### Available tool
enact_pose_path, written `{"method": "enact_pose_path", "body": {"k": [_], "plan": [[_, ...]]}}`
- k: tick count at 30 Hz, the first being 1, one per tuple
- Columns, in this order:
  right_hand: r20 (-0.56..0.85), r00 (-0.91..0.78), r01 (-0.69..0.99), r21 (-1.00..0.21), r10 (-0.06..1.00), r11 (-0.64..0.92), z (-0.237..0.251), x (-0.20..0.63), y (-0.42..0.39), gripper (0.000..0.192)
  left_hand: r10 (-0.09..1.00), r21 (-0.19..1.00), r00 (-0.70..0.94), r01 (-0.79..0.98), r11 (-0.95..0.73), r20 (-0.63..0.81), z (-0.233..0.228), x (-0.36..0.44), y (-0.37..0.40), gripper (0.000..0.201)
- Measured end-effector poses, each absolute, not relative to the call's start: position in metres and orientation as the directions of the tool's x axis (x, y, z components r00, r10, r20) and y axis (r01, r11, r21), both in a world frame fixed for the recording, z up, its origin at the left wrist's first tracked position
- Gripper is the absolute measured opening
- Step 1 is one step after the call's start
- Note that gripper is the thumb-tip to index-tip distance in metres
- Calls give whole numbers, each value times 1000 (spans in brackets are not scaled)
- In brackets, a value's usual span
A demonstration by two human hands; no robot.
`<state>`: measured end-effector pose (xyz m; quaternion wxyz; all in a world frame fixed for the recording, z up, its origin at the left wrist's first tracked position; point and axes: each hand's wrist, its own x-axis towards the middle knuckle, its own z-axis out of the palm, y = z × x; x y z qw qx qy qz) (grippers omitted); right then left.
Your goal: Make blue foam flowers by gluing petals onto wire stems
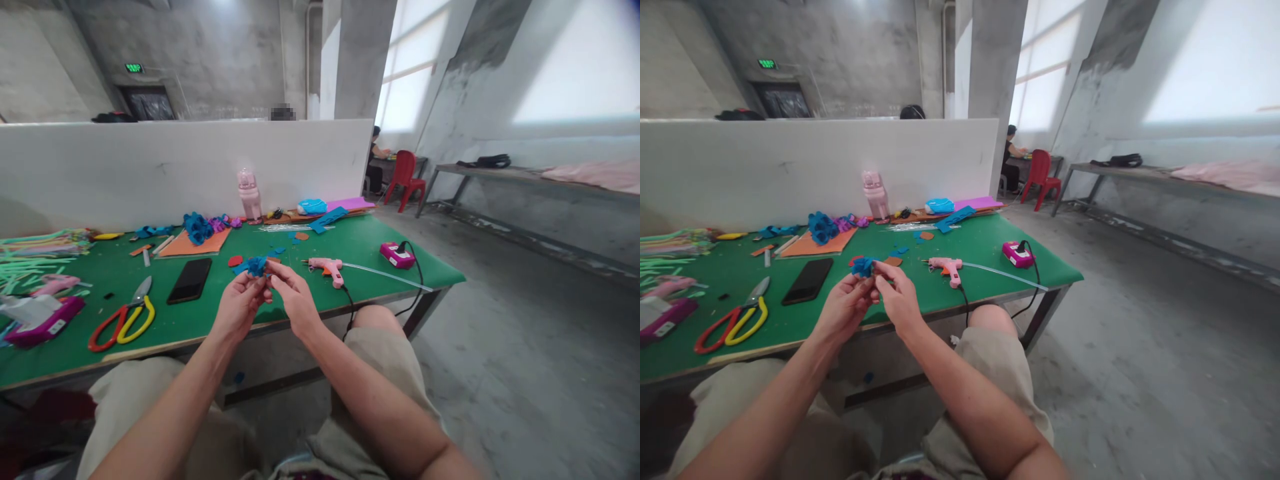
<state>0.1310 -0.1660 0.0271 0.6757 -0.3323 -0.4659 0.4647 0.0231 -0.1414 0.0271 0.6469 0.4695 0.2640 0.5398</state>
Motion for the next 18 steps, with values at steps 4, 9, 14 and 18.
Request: {"method": "enact_pose_path", "body": {"k": [4, 9, 14, 18], "plan": [[298, 144, -301, -895, 944, 328, 25, 129, -167, 32, 946, 887, 273, -461, -29, 173, 28, 23, -141, 23], [329, 155, -265, -894, 931, 360, 25, 128, -168, 30, 956, 891, 252, -454, -23, 153, 27, 23, -140, 25], [377, 147, -193, -896, 915, 400, 21, 128, -167, 29, 959, 887, 235, -460, -32, 156, 28, 24, -141, 25], [466, 133, -48, -879, 875, 475, 19, 128, -170, 31, 963, 884, 215, -465, -45, 162, 31, 25, -143, 24]]}}
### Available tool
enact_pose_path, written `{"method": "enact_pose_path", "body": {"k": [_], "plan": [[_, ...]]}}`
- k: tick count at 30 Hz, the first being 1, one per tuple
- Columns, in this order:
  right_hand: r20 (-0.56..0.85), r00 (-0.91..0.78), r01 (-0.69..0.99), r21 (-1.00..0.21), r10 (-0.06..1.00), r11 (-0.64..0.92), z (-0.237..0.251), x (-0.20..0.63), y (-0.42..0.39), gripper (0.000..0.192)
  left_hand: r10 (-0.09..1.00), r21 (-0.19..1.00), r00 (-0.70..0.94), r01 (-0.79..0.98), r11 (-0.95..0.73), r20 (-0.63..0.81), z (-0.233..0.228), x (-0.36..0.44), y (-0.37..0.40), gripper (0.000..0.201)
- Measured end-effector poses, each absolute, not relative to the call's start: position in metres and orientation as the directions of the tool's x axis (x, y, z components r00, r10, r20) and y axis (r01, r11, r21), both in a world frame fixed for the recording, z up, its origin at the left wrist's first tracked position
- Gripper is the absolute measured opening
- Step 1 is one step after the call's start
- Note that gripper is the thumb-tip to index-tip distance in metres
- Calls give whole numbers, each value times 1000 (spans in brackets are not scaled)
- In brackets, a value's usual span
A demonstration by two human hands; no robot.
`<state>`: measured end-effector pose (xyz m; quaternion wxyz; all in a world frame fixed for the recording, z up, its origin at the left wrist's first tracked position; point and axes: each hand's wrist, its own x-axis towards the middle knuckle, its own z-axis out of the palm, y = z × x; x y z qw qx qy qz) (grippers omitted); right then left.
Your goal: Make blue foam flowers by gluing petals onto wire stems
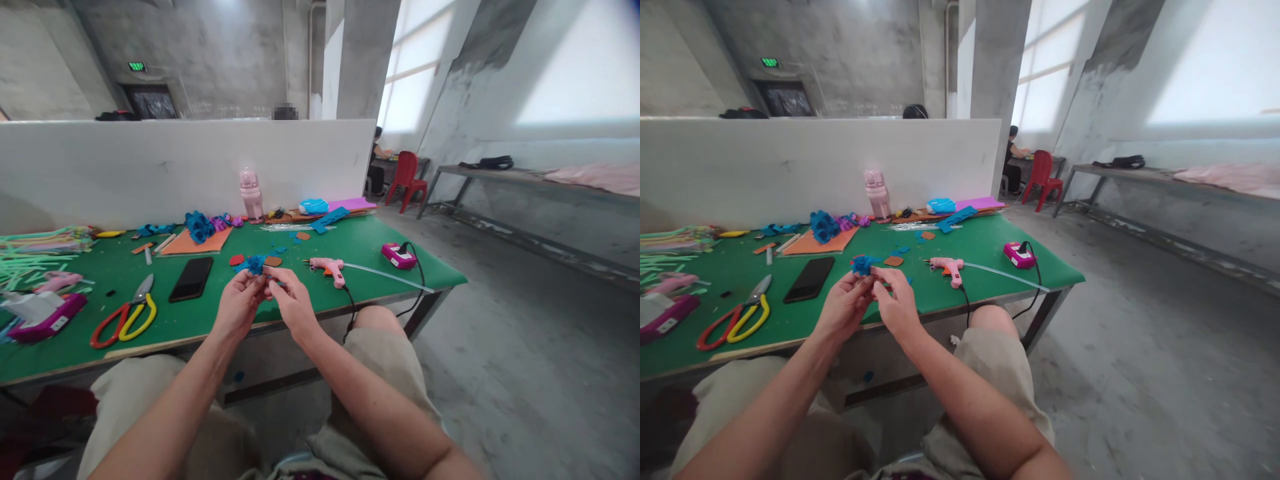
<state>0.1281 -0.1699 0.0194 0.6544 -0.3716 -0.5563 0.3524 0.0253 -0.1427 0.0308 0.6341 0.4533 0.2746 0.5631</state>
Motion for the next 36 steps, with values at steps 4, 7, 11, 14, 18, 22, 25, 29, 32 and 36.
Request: {"method": "enact_pose_path", "body": {"k": [4, 7, 11, 14, 18, 22, 25, 29, 32, 36], "plan": [[575, 123, 229, -810, 809, 540, 21, 126, -176, 35, 977, 891, 143, -447, -82, 161, 31, 26, -143, 22], [609, 87, 364, -756, 788, 544, 21, 122, -181, 41, 982, 905, 98, -411, -109, 162, 30, 26, -145, 19], [638, 51, 447, -702, 768, 554, 19, 118, -184, 49, 983, 912, 66, -389, -130, 169, 32, 27, -148, 18], [628, 73, 394, -732, 775, 556, 20, 122, -183, 40, 986, 902, 71, -419, -108, 151, 32, 27, -149, 20], [580, 168, 231, -809, 797, 540, 24, 135, -176, 30, 985, 908, 120, -413, -65, 125, 31, 28, -148, 23], [560, 198, 189, -827, 804, 530, 26, 145, -172, 27, 991, 916, 104, -399, -39, 88, 29, 27, -145, 28], [460, 251, 50, -885, 852, 463, 26, 147, -169, 22, 992, 909, 113, -417, -4, 56, 29, 25, -143, 30], [298, 262, -195, -915, 918, 353, 25, 148, -163, 17, 989, 901, 147, -433, 33, 35, 28, 25, -141, 28], [261, 266, -219, -921, 928, 322, 24, 149, -160, 17, 984, 897, 175, -439, 45, 37, 27, 25, -142, 27], [258, 284, -172, -934, 923, 313, 23, 153, -158, 17, 970, 894, 243, -439, 86, 26, 27, 25, -143, 24]]}}
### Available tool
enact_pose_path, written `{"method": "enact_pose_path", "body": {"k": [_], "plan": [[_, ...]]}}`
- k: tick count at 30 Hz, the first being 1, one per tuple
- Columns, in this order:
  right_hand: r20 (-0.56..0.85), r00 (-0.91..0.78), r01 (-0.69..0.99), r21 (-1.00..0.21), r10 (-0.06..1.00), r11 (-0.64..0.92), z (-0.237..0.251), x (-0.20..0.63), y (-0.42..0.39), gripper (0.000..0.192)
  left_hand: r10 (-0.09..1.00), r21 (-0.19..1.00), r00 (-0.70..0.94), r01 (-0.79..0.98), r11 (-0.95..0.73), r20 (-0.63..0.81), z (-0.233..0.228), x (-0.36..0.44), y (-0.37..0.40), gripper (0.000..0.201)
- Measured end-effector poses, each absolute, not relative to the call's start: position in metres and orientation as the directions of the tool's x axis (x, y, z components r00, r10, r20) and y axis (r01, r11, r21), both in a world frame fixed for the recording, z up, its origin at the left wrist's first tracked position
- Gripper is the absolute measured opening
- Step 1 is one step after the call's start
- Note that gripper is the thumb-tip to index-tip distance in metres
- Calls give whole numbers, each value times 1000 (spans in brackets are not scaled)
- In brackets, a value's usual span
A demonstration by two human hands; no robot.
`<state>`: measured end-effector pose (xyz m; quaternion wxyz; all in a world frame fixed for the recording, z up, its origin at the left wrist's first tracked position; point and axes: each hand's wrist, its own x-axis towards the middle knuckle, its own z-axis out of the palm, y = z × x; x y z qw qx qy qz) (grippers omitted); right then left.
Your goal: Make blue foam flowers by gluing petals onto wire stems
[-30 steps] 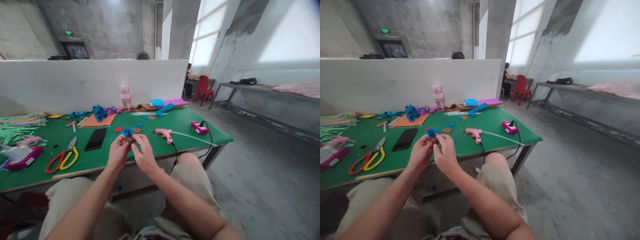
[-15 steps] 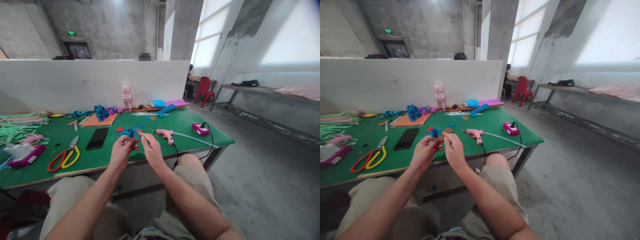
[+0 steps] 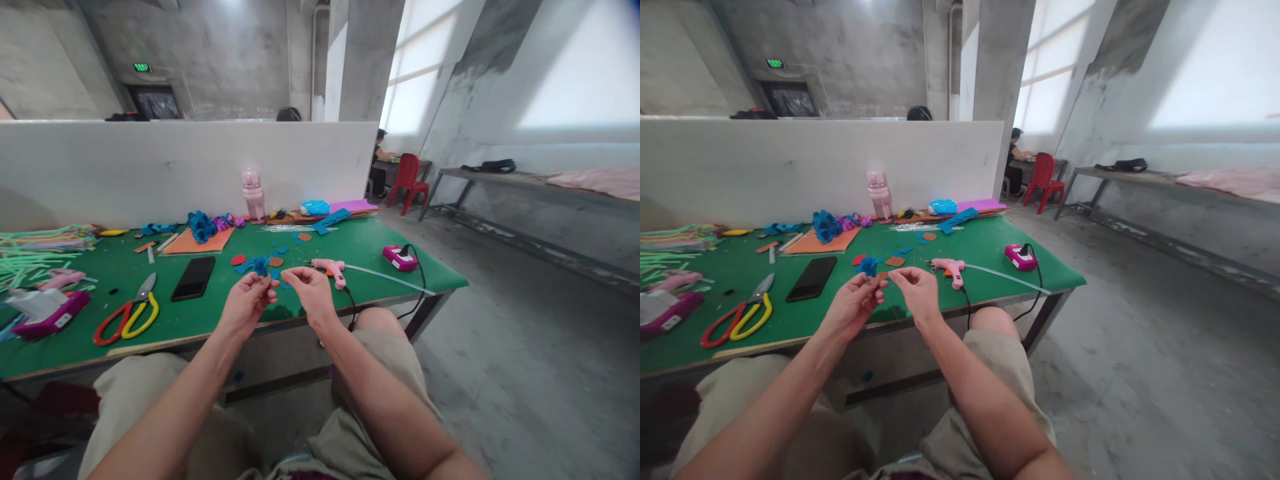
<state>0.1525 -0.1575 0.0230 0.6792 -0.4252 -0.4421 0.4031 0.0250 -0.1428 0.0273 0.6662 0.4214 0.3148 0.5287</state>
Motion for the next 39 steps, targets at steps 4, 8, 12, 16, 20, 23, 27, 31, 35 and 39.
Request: {"method": "enact_pose_path", "body": {"k": [4, 8, 12, 16, 20, 23, 27, 31, 35, 39], "plan": [[331, 252, -82, -929, 909, 361, 21, 155, -157, 18, 957, 883, 291, -451, 132, 6, 27, 26, -144, 24], [399, 243, 67, -916, 884, 395, 21, 156, -159, 20, 963, 905, 264, -418, 75, 43, 26, 29, -146, 23], [469, 200, 277, -869, 860, 410, 22, 153, -162, 28, 978, 923, 184, -385, -24, 102, 25, 33, -149, 25], [524, 167, 379, -816, 835, 436, 22, 146, -165, 34, 983, 913, 127, -402, -72, 134, 20, 37, -149, 25], [498, 186, 404, -824, 847, 396, 22, 144, -165, 29, 975, 928, 145, -356, -109, 171, 13, 39, -149, 18], [493, 192, 422, -822, 849, 382, 20, 144, -165, 26, 972, 933, 133, -331, -139, 192, 10, 40, -149, 16], [529, 223, 469, -794, 819, 385, 20, 144, -165, 20, 972, 937, 133, -318, -145, 195, 11, 42, -151, 17], [546, 241, 477, -786, 802, 392, 22, 144, -167, 19, 973, 948, 151, -292, -123, 173, 13, 43, -154, 17], [531, 227, 432, -806, 816, 405, 23, 145, -167, 16, 977, 949, 155, -300, -97, 149, 14, 43, -155, 17], [505, 207, 402, -825, 838, 398, 25, 147, -168, 15, 974, 942, 180, -326, -74, 139, 16, 42, -155, 17]]}}
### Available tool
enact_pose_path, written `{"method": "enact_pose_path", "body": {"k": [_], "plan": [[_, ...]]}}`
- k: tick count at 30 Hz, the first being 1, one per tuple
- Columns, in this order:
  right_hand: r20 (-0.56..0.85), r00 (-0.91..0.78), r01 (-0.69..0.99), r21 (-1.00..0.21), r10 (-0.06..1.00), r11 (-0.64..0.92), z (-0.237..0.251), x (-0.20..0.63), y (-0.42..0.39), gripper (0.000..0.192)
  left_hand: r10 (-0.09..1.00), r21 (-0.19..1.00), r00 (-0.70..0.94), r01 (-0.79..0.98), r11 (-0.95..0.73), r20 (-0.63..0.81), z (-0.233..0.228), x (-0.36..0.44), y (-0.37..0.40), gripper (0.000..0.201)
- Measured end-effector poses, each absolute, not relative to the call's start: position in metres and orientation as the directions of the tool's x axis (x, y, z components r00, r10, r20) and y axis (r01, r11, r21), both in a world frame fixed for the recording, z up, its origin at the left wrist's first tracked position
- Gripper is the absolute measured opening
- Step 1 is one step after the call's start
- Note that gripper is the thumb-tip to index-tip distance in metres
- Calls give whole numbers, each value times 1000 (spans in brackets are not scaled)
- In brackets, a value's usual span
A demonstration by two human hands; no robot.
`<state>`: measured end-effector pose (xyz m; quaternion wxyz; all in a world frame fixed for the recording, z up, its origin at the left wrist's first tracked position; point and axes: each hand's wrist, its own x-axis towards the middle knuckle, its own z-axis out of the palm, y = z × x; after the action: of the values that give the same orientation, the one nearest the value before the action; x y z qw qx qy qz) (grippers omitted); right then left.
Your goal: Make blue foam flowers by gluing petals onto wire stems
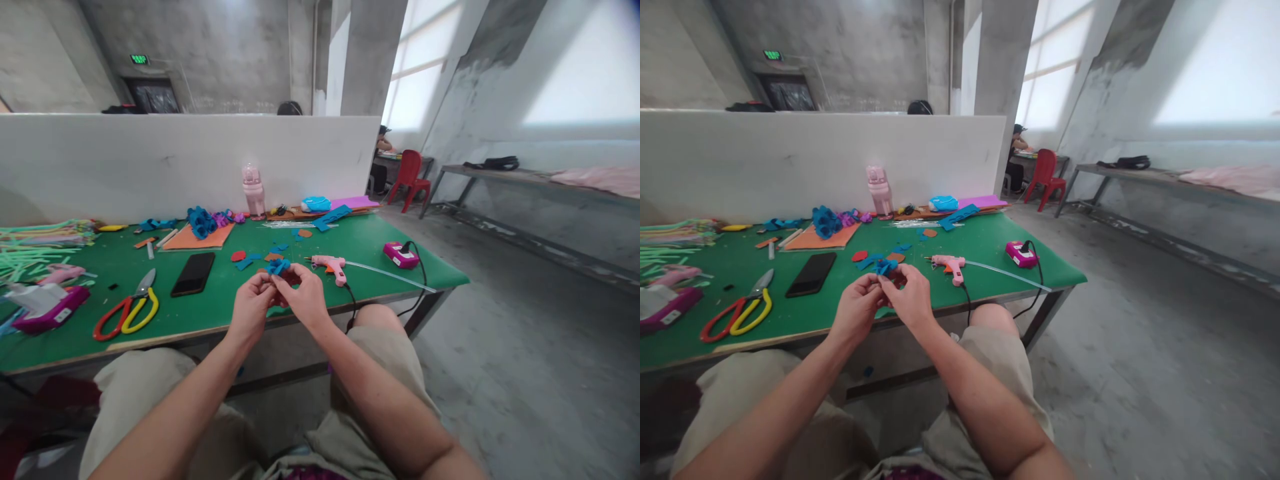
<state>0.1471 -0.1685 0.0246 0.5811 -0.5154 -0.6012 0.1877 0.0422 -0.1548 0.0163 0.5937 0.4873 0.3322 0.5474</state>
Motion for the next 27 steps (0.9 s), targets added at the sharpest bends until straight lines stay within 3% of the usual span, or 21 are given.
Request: {"method": "enact_pose_path", "body": {"k": [12, 17, 20, 23, 27], "plan": [[539, 75, 387, -791, 839, 473, 25, 160, -165, 17, 959, 950, 269, -311, 2, 86, 23, 37, -154, 21], [501, 171, 289, -849, 849, 442, 19, 168, -158, 20, 972, 947, 235, -319, 48, 29, 24, 34, -152, 24], [399, 224, 144, -916, 889, 375, 13, 168, -153, 25, 975, 945, 221, -321, 64, 9, 23, 34, -151, 25], [312, 104, -47, -947, 944, 318, 12, 163, -153, 27, 973, 945, 229, -323, 45, 31, 22, 35, -153, 26], [288, 22, -105, -952, 957, 289, 14, 155, -158, 25, 977, 966, 186, -253, -58, 107, 23, 38, -157, 22]]}}
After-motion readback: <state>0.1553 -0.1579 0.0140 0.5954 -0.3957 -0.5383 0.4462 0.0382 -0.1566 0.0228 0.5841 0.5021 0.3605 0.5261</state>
